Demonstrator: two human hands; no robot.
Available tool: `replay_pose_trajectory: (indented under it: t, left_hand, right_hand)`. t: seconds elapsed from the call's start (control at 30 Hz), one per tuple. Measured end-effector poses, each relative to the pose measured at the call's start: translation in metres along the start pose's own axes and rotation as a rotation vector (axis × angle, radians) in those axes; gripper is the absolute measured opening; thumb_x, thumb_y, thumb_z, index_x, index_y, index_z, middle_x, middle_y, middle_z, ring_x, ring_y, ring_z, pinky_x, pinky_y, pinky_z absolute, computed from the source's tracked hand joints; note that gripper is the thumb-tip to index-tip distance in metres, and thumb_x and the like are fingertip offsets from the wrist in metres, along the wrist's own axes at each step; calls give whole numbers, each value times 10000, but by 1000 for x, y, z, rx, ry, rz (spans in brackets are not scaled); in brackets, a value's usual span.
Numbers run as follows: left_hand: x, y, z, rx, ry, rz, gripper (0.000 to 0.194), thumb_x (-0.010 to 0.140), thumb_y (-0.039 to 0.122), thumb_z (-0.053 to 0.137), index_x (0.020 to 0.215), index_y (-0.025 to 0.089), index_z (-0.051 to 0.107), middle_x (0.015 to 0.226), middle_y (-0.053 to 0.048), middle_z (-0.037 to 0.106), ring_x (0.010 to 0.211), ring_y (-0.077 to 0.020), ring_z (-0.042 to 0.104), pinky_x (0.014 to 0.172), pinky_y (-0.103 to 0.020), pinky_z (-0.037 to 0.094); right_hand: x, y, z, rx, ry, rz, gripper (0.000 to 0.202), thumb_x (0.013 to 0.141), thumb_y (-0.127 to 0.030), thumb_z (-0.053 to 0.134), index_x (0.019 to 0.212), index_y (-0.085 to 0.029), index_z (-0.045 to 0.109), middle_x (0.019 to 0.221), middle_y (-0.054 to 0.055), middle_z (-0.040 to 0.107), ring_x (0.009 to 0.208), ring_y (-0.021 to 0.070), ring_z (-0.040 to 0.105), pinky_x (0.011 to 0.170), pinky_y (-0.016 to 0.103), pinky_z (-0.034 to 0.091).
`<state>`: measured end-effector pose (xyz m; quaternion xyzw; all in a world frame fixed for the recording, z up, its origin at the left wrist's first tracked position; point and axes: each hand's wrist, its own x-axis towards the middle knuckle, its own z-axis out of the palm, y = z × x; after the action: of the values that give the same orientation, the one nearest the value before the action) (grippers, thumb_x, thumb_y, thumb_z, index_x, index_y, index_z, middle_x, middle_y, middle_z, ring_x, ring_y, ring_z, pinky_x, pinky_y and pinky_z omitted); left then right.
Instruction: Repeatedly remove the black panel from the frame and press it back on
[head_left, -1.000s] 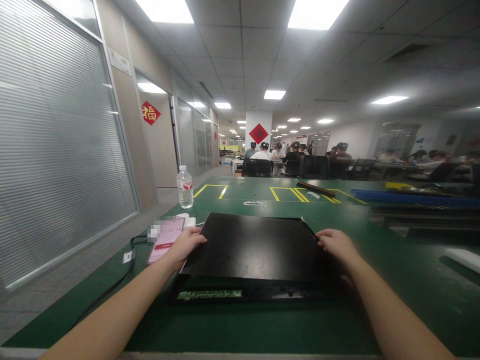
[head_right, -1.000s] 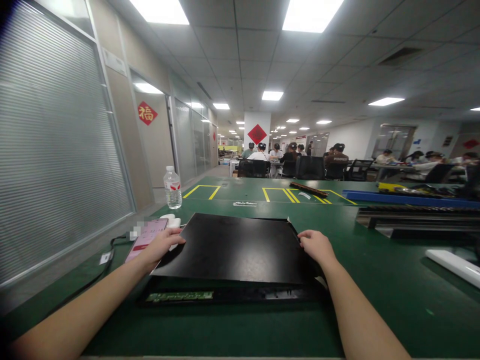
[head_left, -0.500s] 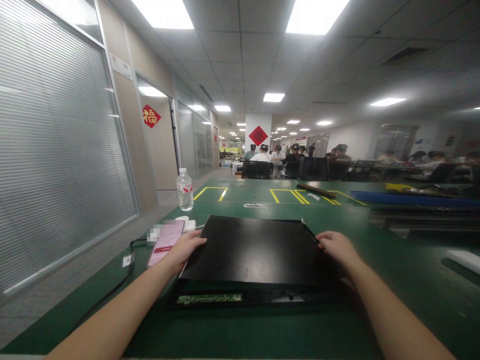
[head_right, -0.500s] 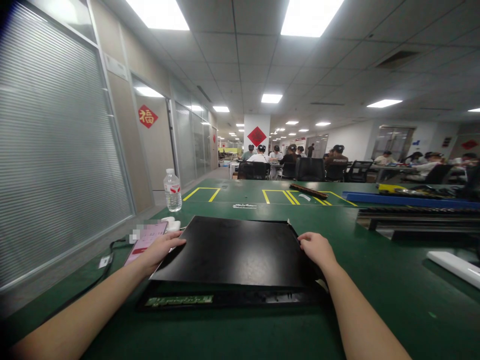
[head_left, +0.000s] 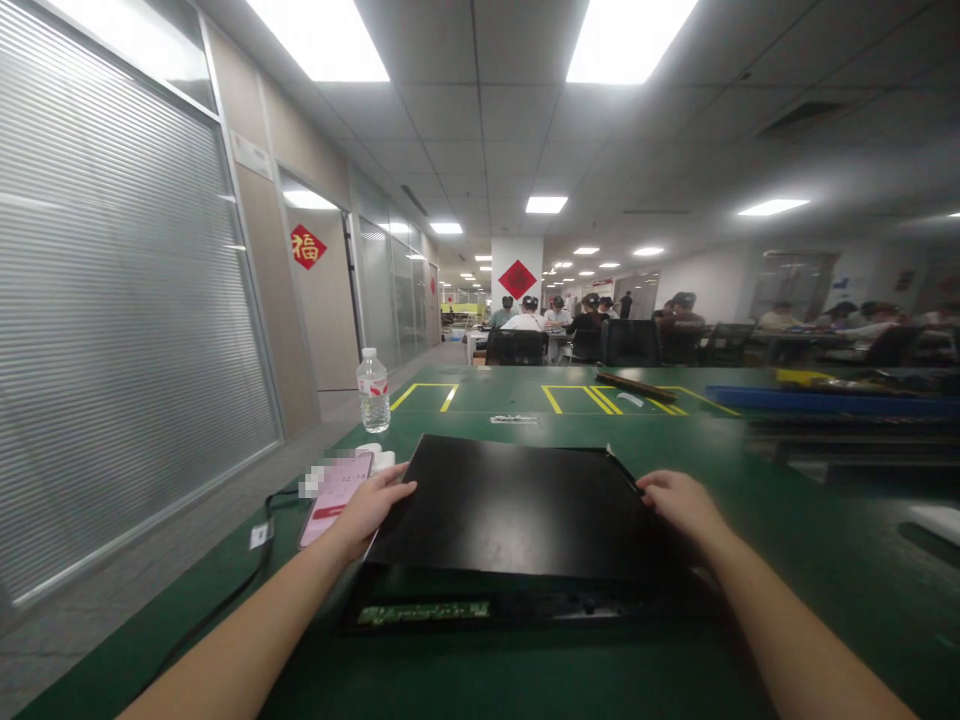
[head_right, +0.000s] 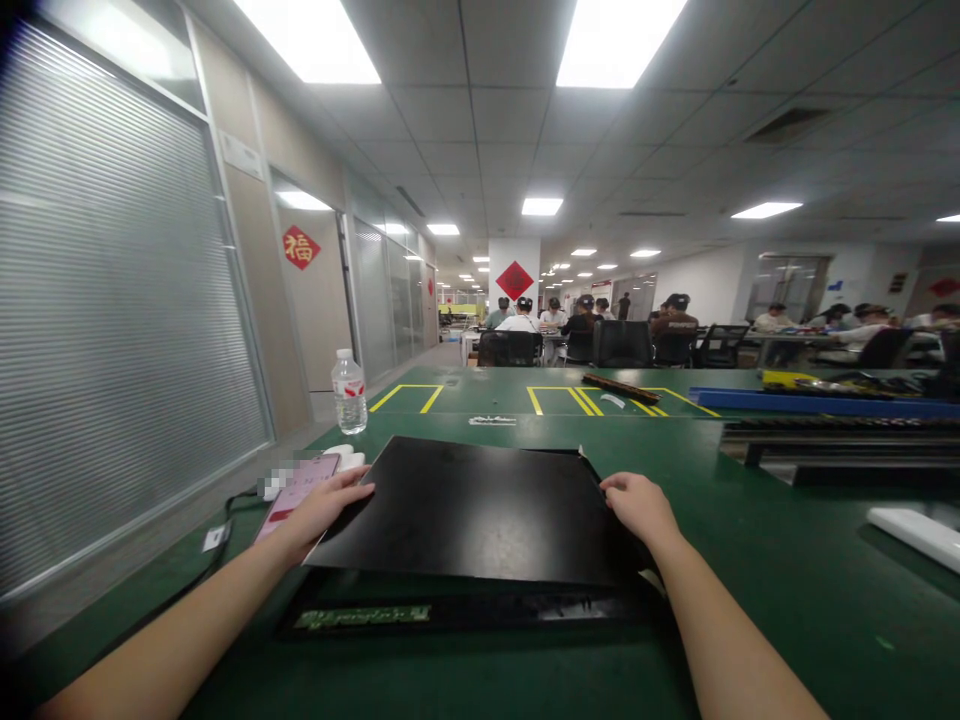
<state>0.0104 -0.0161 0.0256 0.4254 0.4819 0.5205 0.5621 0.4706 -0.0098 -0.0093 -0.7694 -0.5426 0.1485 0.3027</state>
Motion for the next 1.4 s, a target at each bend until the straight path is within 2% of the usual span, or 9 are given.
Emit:
replay_pose_trajectory:
  t: [0.17,0.3,0.43,0.53,0.67,0.9,1.07,1.23,1.4]
  left_hand:
    - [3,-2,-7,94,-45,50,439,577,221,813,999,158,709,943,-88,794,906,-277,743,817,-349,561]
    - [7,-8,-12,277,-59,130,423,565,318,795,952,160,730,945,-92,782,940,-317,720,843,-403,544]
    - [12,-13,-16,533,11,256,269,602,319,718,828,176,746,980,-96,762,1029,-342,671,894,-418,511]
    - [15,-15,-17,675,9,320,189,623,300,664,755,182,729,938,-93,741,1014,-331,656,928,-421,485]
    - [18,-18,-17,764,-24,312,160,626,281,624,716,179,709,958,-104,724,988,-320,660,921,-421,489]
    - [24,-25,-20,867,133,253,254,613,253,648,832,170,747,1349,-159,620,1303,-350,526,1111,-423,368]
    - [27,-27,-21,922,139,231,321,645,252,638,926,152,756,1408,-165,578,1349,-329,493,1141,-398,338]
    - [23,-23,-18,832,144,225,226,617,234,636,806,171,742,1326,-143,638,1310,-343,524,1112,-405,374]
    - [14,-21,-15,479,-32,85,209,601,209,601,782,186,702,851,-65,753,855,-301,717,812,-420,549]
  right_hand:
    - [1,2,1,0,-3,-10,327,760,-176,525,960,-216,781,854,35,761,796,190,679,659,262,438]
    - [2,3,1,17,-9,-7,318,754,-177,528,937,-223,785,848,38,763,790,189,684,651,257,444]
    - [0,1,0,19,-5,-4,315,748,-174,535,932,-217,786,835,43,763,772,188,684,649,256,448]
    - [-1,0,-1,18,-3,-4,314,728,-171,551,928,-220,788,836,43,764,772,189,683,640,253,445]
    - [0,0,0,5,-6,-23,312,738,-174,540,919,-215,790,840,44,763,767,189,678,648,256,447]
    - [-1,-2,-1,-44,11,-84,307,719,-157,539,867,-229,799,874,39,766,857,204,681,708,261,456]
    - [-5,-8,-4,-55,-1,-63,314,714,-159,543,875,-236,800,911,37,768,879,210,684,719,262,460]
    - [-4,-6,-3,-54,1,-60,301,727,-154,545,873,-235,795,897,31,766,890,215,678,730,265,451]
    - [-2,-4,-2,-48,11,-68,292,728,-146,549,855,-238,795,874,29,764,868,212,678,708,257,447]
